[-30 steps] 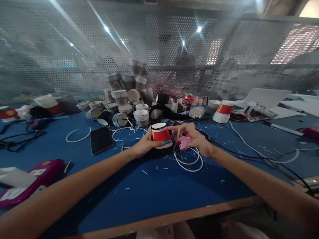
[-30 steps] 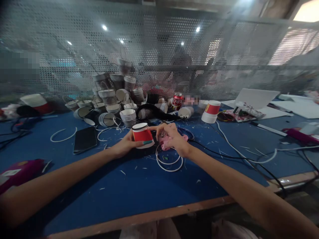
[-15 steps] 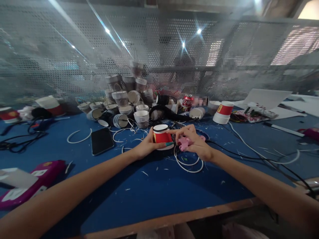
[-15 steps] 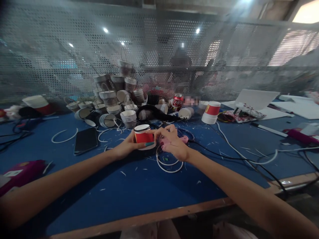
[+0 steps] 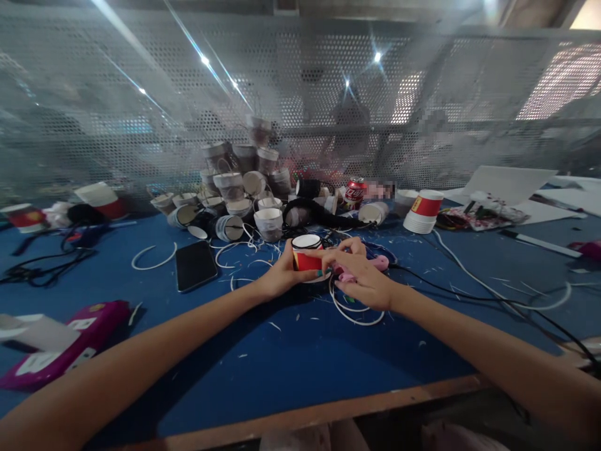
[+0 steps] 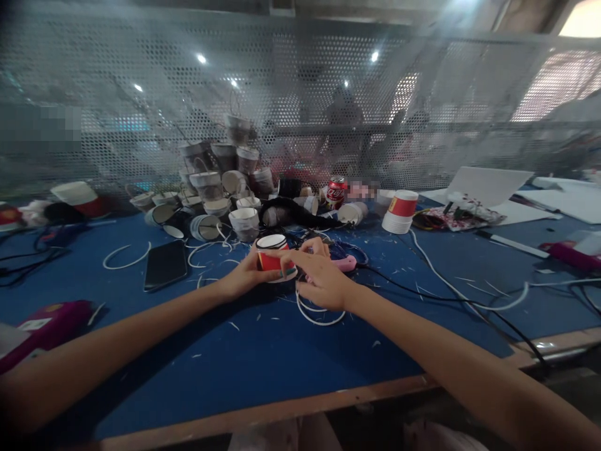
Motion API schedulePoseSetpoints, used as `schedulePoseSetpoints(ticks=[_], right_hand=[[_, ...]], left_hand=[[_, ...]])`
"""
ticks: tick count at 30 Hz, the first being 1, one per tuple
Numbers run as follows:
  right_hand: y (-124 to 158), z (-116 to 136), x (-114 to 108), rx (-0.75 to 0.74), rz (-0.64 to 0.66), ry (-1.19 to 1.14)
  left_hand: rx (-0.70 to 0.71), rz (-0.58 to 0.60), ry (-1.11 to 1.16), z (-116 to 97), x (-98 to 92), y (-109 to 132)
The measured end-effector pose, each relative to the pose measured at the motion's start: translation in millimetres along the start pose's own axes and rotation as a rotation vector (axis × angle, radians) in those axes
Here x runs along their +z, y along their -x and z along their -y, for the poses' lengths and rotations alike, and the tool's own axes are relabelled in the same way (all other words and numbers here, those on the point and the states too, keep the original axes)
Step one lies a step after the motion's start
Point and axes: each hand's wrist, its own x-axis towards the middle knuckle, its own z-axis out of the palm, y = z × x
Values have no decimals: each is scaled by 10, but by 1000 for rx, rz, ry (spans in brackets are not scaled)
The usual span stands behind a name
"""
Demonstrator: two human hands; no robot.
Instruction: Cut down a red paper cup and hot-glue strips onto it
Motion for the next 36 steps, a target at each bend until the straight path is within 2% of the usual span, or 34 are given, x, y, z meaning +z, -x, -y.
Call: schedulePoseSetpoints(ticks=[4, 9, 12, 15, 18, 22, 25, 28, 30, 33, 36], right_hand=[[51, -31, -25, -103, -70, 23], [101, -84, -73, -144, -218, -33], [83, -95, -68, -145, -162, -34], [52, -110, -45, -61, -111, -108], [24, -142, -20, 33, -133, -348], [-9, -183, 6, 115, -177, -853], [-31, -215, 1, 149, -217, -1023], [-47, -265, -38, 153, -264, -1001], [-49, -300, -71, 128, -348, -922], [-28, -319, -91, 90, -527, -744], [8, -284, -53, 33, -555, -525]], left_hand=[[-29, -42, 7, 26, -15, -14], [-62, -81, 36, 9, -9, -8], [-72, -61, 47, -10, -14, 5], [-72, -18, 56, -7, -41, 14], [-80, 10, 81, 7, -69, 18], [-98, 22, 119, 19, -82, 21], [-110, 30, 158, 20, -79, 20], [-113, 21, 203, 15, -76, 12], [-122, 24, 231, 8, -75, 7], [-135, -1, 255, 1, -77, 2], [-132, -47, 259, 3, -81, -5]])
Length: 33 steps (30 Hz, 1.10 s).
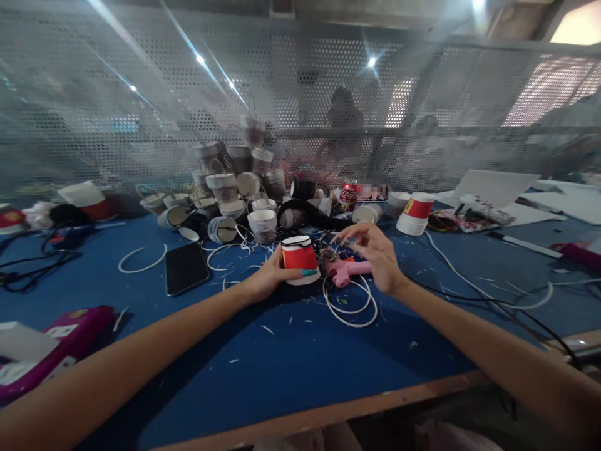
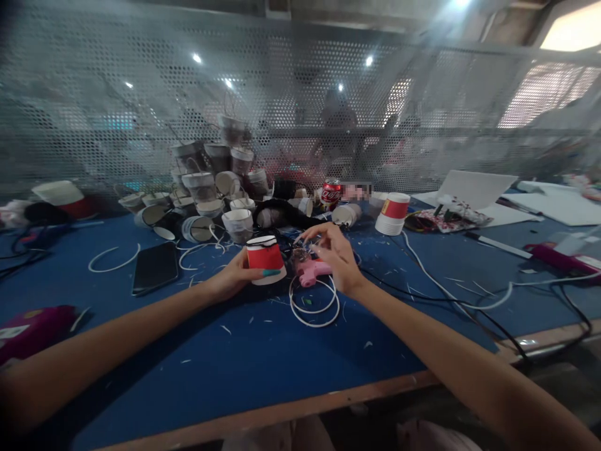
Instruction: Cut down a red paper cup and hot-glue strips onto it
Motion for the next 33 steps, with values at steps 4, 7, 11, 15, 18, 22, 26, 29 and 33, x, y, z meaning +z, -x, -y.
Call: schedulePoseSetpoints(ticks=[4, 7, 11, 15, 18, 22, 26, 29, 33], right_hand=[[4, -13, 2, -3, -14, 228], [-114, -41, -150, 103, -10, 454], [-264, 19, -427, 160, 431, 780], [-234, 83, -466, 234, 764, 1033], [-170, 40, -364, 215, 766, 1180], [-143, -25, -295, 138, 634, 1235], [-192, -11, -369, 102, 513, 1173], [-234, -7, -433, -8, 420, 1021], [-219, -33, -395, 45, 119, 603]], left_hand=[[0, -16, 77, -2, -16, -18], [-3, -33, 170, -6, -33, -30], [15, -54, 180, -2, -43, -36], [44, -58, 123, 3, -33, -39], [56, -79, 96, -5, -20, -39], [63, -119, 99, -10, -9, -42], [76, -158, 122, -4, -3, -48], [84, -140, 127, -4, 0, -49], [98, -93, 124, 0, -4, -48]])
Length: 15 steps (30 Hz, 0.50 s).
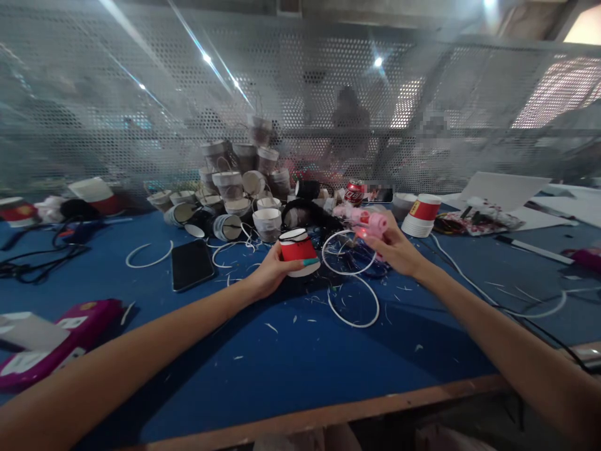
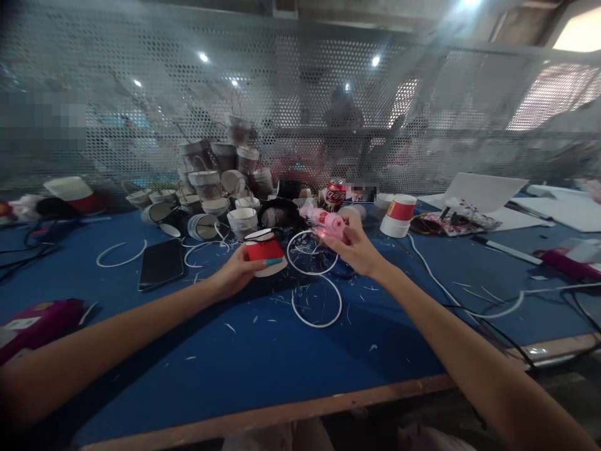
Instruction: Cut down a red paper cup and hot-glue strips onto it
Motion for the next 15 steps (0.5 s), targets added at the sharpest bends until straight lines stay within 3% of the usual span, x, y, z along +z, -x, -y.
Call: schedulePoseSetpoints(ticks=[3, 6, 15], right_hand=[[62, 63, 100, 159, 50, -343], [142, 152, 178, 160, 145, -544], [237, 208, 251, 59, 325, -613]], left_hand=[[-4, 21, -3, 7, 3, 4], [-21, 8, -5, 9, 21, 16], [-37, -6, -38, 30, 19, 15]])
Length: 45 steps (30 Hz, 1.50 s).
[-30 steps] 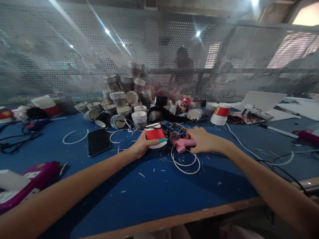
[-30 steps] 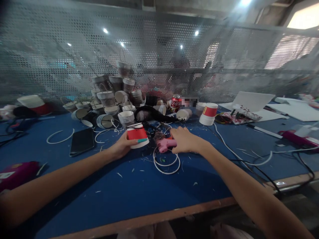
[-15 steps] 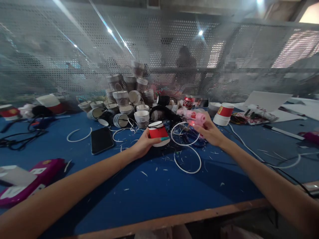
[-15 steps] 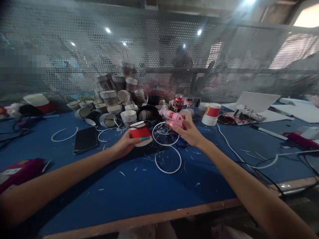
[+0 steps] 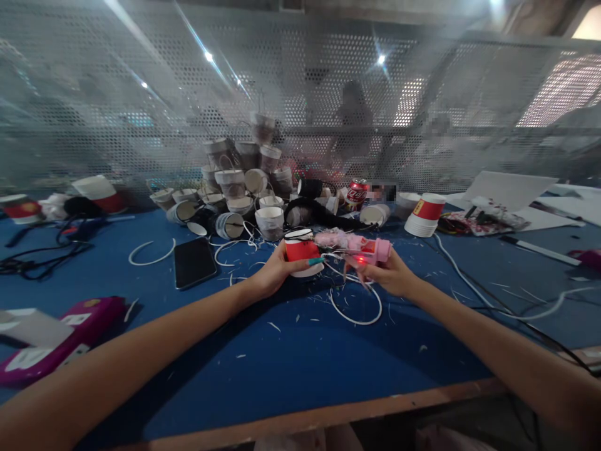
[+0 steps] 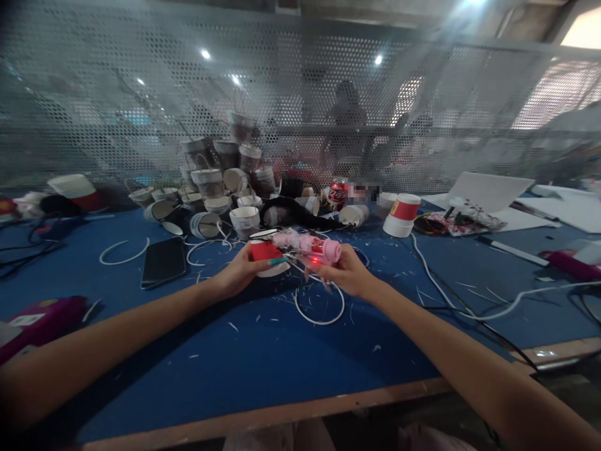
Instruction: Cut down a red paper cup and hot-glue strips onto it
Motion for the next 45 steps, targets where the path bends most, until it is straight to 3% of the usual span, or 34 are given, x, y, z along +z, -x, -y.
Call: schedulePoseSetpoints(ticks=[45], right_hand=[[-14, -106, -49, 2, -84, 136]], left_hand=[[8, 24, 18, -4, -3, -5]])
